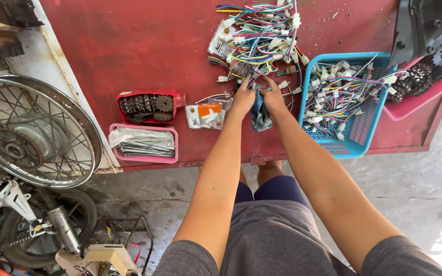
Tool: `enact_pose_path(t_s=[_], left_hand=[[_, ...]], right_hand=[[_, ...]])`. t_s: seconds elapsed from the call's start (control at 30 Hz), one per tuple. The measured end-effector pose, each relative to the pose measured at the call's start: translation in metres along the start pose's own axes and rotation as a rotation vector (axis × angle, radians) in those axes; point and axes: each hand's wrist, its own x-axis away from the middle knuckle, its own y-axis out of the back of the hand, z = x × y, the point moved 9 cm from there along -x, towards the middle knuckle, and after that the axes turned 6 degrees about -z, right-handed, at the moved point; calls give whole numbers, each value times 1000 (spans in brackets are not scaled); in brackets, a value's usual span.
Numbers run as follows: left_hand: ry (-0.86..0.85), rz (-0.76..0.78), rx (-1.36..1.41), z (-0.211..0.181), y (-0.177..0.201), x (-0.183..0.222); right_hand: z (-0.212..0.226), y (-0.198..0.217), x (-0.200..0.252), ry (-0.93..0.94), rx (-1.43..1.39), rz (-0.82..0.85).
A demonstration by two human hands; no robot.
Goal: Cleaning and sorting various motorcycle wiring harnesses on a red workbench.
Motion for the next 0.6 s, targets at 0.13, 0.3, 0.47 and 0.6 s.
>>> enact_pose_path(t_s=[0.13, 0.3, 0.47, 0.6], left_hand=[[-128, -51, -48, 21, 4, -24], [-61, -98, -66, 0, 16, 12], [-124, -163, 8, -68, 23, 73], [-192, -255, -194, -104, 29, 114]], right_hand=[[4, -12, 1, -83, -37, 26], [9, -7, 15, -36, -105, 18], [26, -10, 61, 125, 238, 47], [54, -13, 102, 355, 383, 70]])
